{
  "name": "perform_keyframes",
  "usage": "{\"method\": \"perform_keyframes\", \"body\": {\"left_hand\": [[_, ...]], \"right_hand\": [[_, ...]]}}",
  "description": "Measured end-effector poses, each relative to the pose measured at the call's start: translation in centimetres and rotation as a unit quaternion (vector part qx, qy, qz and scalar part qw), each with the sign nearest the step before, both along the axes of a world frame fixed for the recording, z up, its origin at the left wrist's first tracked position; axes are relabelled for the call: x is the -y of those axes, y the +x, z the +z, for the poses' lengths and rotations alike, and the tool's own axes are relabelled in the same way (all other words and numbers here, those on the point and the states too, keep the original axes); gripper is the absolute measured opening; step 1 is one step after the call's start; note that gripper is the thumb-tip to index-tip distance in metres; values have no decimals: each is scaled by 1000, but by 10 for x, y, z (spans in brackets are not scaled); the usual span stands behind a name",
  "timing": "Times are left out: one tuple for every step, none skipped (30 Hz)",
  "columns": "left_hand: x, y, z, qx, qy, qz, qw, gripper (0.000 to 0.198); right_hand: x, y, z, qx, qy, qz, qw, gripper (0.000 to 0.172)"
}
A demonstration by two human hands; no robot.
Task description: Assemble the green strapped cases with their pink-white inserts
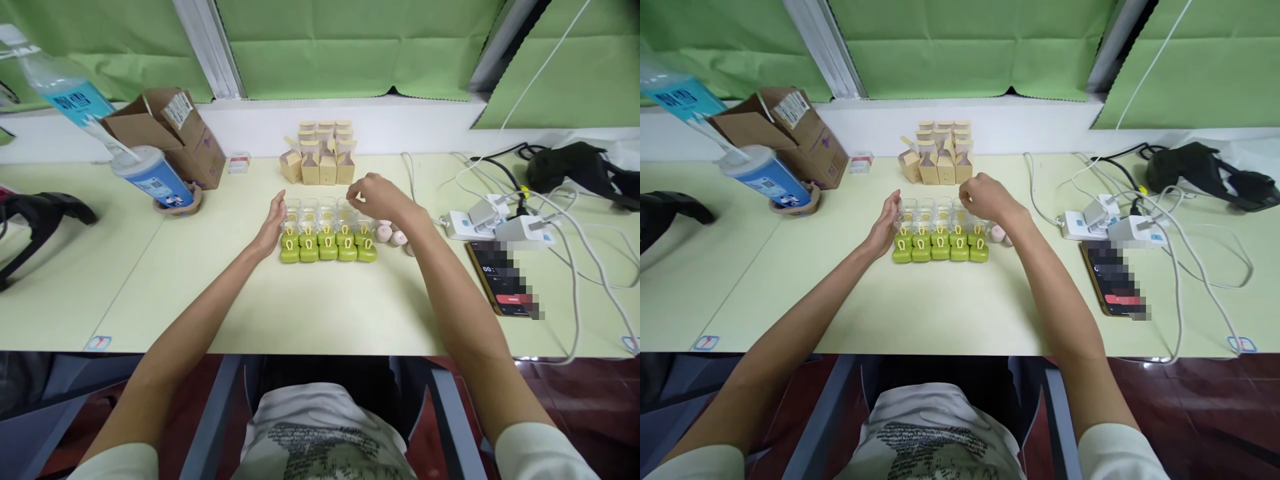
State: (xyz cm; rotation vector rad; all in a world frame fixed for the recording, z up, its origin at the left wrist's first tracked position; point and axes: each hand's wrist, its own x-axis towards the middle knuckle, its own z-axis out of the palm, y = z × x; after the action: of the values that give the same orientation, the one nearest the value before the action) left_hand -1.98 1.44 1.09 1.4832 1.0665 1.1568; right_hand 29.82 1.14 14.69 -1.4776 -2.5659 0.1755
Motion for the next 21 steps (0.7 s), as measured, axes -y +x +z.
{"method": "perform_keyframes", "body": {"left_hand": [[1,1,2,6,0,2,1000,83],[2,3,3,13,-1,4,1000,85],[3,4,5,19,-2,4,1000,86],[4,4,6,26,-5,3,1000,87],[5,5,7,33,-10,3,999,88],[6,5,7,38,-15,2,999,89],[7,6,8,41,-18,2,999,88],[7,6,8,43,-21,3,999,87],[8,6,8,44,-22,4,999,85],[8,7,8,46,-22,5,999,84],[9,7,9,49,-22,6,999,83],[9,8,9,52,-23,6,998,83],[10,9,9,56,-24,5,998,84],[10,9,10,61,-25,2,998,85],[11,10,11,65,-25,0,998,86],[12,10,11,68,-26,-3,997,86],[12,11,12,69,-27,-5,997,85],[13,11,12,66,-29,-7,997,84],[13,11,13,61,-31,-9,998,83],[13,10,13,54,-33,-11,998,81],[12,9,13,47,-32,-14,998,80]], "right_hand": [[1,-5,-2,13,-17,3,1000,36],[2,-9,-5,25,-34,5,999,40],[2,-13,-7,34,-46,5,998,43],[2,-16,-10,38,-53,5,998,45],[2,-18,-11,39,-54,3,998,47],[3,-20,-13,39,-48,0,998,48],[3,-22,-13,39,-40,-6,998,49],[4,-26,-14,36,-28,-12,999,50],[5,-30,-15,32,-11,-16,999,51],[6,-34,-17,30,8,-14,999,52],[6,-40,-19,30,23,-8,999,53],[7,-45,-22,33,34,1,999,53],[8,-49,-25,39,39,10,998,54],[8,-53,-27,45,40,18,998,56],[8,-56,-30,50,36,21,998,58],[8,-57,-32,53,32,22,998,62],[8,-58,-33,51,32,21,998,67],[8,-58,-34,47,35,21,998,70],[8,-58,-33,39,41,20,998,73],[7,-58,-32,27,47,22,998,74],[7,-58,-31,11,53,26,998,73]]}}
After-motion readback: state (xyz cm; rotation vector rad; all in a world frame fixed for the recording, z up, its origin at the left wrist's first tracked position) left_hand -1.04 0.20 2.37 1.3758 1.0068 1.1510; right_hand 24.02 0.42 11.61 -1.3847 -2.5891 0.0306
